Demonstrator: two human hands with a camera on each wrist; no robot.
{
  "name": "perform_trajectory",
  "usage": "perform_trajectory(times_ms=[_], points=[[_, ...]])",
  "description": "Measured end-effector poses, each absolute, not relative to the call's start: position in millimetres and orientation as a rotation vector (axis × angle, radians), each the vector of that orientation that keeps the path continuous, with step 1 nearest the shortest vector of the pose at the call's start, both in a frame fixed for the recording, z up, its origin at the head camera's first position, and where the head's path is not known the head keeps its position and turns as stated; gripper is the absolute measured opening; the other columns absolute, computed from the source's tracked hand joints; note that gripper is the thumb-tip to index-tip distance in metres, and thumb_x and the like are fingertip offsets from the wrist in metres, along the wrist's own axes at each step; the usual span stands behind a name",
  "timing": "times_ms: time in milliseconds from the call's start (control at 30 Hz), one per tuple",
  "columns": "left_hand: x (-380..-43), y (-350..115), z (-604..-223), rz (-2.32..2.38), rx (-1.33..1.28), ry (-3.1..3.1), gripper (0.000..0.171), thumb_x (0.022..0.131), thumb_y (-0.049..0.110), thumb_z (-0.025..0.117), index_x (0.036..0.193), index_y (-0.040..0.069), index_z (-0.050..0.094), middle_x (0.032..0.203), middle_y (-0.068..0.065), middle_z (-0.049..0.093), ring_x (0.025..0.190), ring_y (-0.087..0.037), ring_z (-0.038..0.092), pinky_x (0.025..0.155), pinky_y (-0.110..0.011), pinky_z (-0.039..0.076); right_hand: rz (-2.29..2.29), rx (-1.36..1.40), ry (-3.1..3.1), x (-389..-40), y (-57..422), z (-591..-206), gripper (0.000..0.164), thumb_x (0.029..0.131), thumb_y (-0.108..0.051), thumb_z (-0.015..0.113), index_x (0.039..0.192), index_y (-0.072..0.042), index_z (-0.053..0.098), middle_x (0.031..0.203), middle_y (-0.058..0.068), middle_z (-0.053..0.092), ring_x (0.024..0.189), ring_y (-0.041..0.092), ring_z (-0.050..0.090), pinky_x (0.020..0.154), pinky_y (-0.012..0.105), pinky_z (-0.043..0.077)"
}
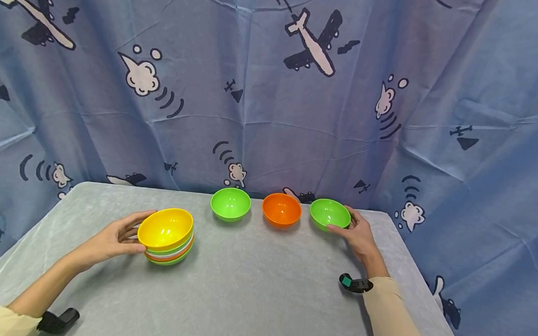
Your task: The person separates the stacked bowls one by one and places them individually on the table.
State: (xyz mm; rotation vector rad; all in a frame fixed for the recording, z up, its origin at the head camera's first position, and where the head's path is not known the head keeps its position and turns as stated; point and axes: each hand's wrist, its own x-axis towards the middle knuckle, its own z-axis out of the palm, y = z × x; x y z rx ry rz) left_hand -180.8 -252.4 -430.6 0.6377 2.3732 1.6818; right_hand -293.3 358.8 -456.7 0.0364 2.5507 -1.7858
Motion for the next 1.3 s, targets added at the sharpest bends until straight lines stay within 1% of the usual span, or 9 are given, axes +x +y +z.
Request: perform_trajectory(times_ms=[233, 300, 633, 767, 867, 967, 1067, 1200, 1300], points=[[-180.6, -251.6, -429.0, 1.689, 0.640, 2.373, 0.078, 0.094, 0.009, 0.075, 0.158, 0.002, 0.031, 0.159, -0.020, 0.033, 0.136, -0.046, 0.042, 0.104, -0.049, 0.045, -1.796, -0.030, 2.510, -292.6, 366.9, -460.5, 0.102, 0.089, -0.013, 0.082, 0.161, 0.001, 0.011, 0.165, 0.022, 0.012, 0.150, 0.036, 0.018, 0.113, 0.035, 0.033], [-180.5, -251.5, -428.6, 1.686, 0.647, 2.378, 0.078, 0.094, 0.009, 0.075, 0.157, 0.001, 0.030, 0.159, -0.021, 0.032, 0.135, -0.047, 0.042, 0.104, -0.049, 0.045, -1.792, -0.044, 2.500, -292.4, 367.4, -460.1, 0.103, 0.089, -0.013, 0.082, 0.161, 0.001, 0.011, 0.165, 0.023, 0.013, 0.149, 0.037, 0.019, 0.112, 0.034, 0.034], [-179.5, -250.9, -427.3, 1.701, 0.648, 2.358, 0.078, 0.093, 0.009, 0.076, 0.157, 0.002, 0.031, 0.158, -0.022, 0.032, 0.135, -0.048, 0.042, 0.102, -0.039, 0.048, -1.758, -0.076, 2.470, -289.6, 369.7, -455.3, 0.108, 0.089, -0.013, 0.081, 0.162, -0.001, 0.003, 0.165, 0.025, 0.010, 0.149, 0.039, 0.018, 0.114, 0.044, 0.029], [-180.3, -250.8, -429.2, 1.714, 0.642, 2.342, 0.081, 0.092, 0.008, 0.077, 0.157, 0.001, 0.030, 0.159, -0.023, 0.030, 0.137, -0.049, 0.039, 0.101, -0.037, 0.049, -1.701, -0.112, 2.530, -287.7, 374.1, -450.6, 0.107, 0.089, -0.017, 0.082, 0.162, -0.001, 0.006, 0.165, 0.023, 0.010, 0.150, 0.039, 0.014, 0.116, 0.050, 0.024], [-180.9, -250.7, -430.7, 1.719, 0.631, 2.331, 0.083, 0.091, 0.008, 0.078, 0.158, 0.002, 0.029, 0.160, -0.023, 0.029, 0.138, -0.049, 0.037, 0.101, -0.037, 0.048, -1.718, -0.148, 2.590, -286.8, 379.0, -443.3, 0.103, 0.089, -0.017, 0.082, 0.162, 0.000, 0.010, 0.165, 0.024, 0.011, 0.150, 0.040, 0.012, 0.116, 0.053, 0.021], [-181.2, -250.7, -432.1, 1.724, 0.621, 2.315, 0.085, 0.090, 0.008, 0.079, 0.159, 0.003, 0.028, 0.161, -0.022, 0.027, 0.138, -0.049, 0.036, 0.101, -0.037, 0.048, -1.815, -0.158, 2.627, -286.0, 382.8, -434.3, 0.096, 0.091, -0.015, 0.080, 0.161, 0.000, 0.017, 0.164, 0.025, 0.017, 0.150, 0.039, 0.016, 0.117, 0.049, 0.021], [-181.1, -250.7, -433.2, 1.738, 0.625, 2.300, 0.087, 0.089, 0.007, 0.079, 0.159, 0.004, 0.028, 0.161, -0.021, 0.027, 0.139, -0.049, 0.036, 0.101, -0.037, 0.048, -1.891, -0.167, 2.664, -284.2, 382.9, -427.4, 0.087, 0.092, -0.015, 0.079, 0.159, 0.000, 0.027, 0.162, 0.023, 0.025, 0.148, 0.036, 0.023, 0.117, 0.039, 0.025], [-180.4, -249.8, -434.3, 1.751, 0.648, 2.291, 0.087, 0.089, 0.005, 0.079, 0.159, 0.002, 0.027, 0.161, -0.023, 0.026, 0.139, -0.050, 0.034, 0.101, -0.037, 0.048, -1.904, -0.204, 2.740, -281.6, 377.9, -425.4, 0.076, 0.092, -0.015, 0.079, 0.154, 0.002, 0.038, 0.155, 0.022, 0.038, 0.144, 0.034, 0.035, 0.111, 0.028, 0.035], [-180.8, -248.4, -435.7, 1.759, 0.665, 2.282, 0.088, 0.089, 0.005, 0.079, 0.159, 0.002, 0.026, 0.160, -0.023, 0.026, 0.139, -0.049, 0.034, 0.100, -0.037, 0.049, -1.877, -0.238, 2.830, -280.6, 371.8, -425.4, 0.069, 0.092, -0.017, 0.079, 0.148, 0.004, 0.045, 0.149, 0.024, 0.046, 0.139, 0.033, 0.043, 0.106, 0.023, 0.040]])
